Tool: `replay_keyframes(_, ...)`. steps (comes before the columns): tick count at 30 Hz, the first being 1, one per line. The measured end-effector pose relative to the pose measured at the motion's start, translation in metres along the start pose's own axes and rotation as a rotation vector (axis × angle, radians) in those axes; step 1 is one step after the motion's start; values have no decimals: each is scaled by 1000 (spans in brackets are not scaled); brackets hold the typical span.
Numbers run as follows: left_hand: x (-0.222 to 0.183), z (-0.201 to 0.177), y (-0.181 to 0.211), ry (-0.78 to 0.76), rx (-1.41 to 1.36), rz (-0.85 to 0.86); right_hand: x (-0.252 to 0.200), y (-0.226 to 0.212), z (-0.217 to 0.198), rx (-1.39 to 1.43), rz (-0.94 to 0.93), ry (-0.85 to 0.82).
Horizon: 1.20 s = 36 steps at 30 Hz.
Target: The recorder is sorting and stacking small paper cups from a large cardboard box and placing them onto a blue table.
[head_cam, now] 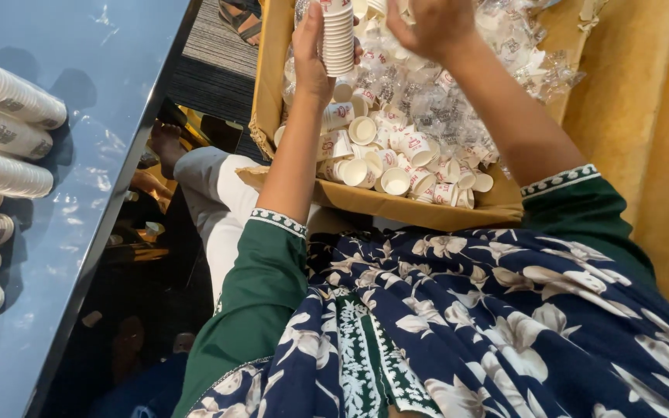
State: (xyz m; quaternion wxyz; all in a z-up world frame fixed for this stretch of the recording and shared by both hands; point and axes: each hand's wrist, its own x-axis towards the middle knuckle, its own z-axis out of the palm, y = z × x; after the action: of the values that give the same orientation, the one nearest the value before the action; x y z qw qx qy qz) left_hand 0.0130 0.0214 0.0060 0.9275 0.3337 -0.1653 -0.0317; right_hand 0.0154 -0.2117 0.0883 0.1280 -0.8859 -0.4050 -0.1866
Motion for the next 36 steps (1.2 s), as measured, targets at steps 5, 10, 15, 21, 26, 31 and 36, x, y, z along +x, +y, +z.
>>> replay_keyframes(5, 1, -20, -12, 8, 61, 85, 5, -58, 55, 453, 218, -187)
replay_keyframes(10, -1, 2, 7, 35, 26, 151, 1, -75, 108, 324, 177, -251)
replay_keyframes(15, -1, 1, -11, -91, 136, 179, 10, -113, 99, 216, 230, -567)
replay_keyframes(21, -10, 12, 2, -171, 217, 38, -12, -72, 85, 61, 609, -545)
replay_keyframes(26, -10, 20, -5, -346, 363, -173, -42, -38, 24, -324, 713, -378)
replay_keyframes(31, -17, 31, 4, -444, 532, -290, -74, -16, -11, 379, 404, -53)
replay_keyframes(36, -19, 39, 8, -367, 621, -425, -84, -15, -43, 767, 696, -52)
